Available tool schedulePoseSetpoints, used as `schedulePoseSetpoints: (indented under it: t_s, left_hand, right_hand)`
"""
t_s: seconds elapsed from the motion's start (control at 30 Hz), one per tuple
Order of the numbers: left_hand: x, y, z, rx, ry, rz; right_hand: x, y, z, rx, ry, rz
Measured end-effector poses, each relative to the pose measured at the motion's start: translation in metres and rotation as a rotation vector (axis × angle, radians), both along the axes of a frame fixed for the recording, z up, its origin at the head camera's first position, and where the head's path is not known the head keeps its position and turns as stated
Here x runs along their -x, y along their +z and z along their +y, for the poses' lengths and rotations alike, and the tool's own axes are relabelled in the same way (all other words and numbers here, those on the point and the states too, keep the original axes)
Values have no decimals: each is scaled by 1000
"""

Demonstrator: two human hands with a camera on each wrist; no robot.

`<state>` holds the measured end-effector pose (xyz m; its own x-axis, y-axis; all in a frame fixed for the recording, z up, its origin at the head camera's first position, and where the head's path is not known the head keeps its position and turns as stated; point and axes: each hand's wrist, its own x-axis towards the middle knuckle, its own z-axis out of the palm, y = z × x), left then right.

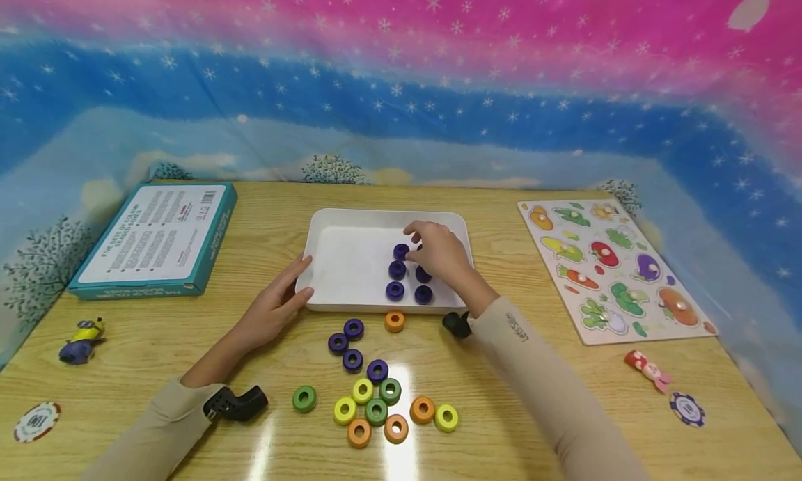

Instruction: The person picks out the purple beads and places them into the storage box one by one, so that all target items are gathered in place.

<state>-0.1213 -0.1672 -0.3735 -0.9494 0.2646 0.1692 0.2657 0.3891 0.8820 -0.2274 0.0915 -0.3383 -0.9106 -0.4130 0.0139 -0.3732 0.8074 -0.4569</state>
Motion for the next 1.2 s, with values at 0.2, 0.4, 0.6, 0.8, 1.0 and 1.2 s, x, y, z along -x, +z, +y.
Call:
schedulePoseSetpoints:
  t_s: [0.2,0.4,0.6,0.8,1.0,1.2]
  left_hand:
    - [0,0,0,8,0,4]
    - [0,0,-1,10,1,-1]
    - [-1,0,-1,21,9,-1]
    - [-1,0,-1,31,12,1]
    - [0,0,0,30,11,0]
    - [0,0,1,27,1,5]
  right_hand:
    - [-22,14,8,78,161,36]
    - [-45,12,14,114,524,-13]
    - [-65,2,12,85,751,-133]
    - [-76,-8,7,50,859,-189]
    - [-80,-14,4,31,907,-161]
    - [-82,-18,1,48,925,-213]
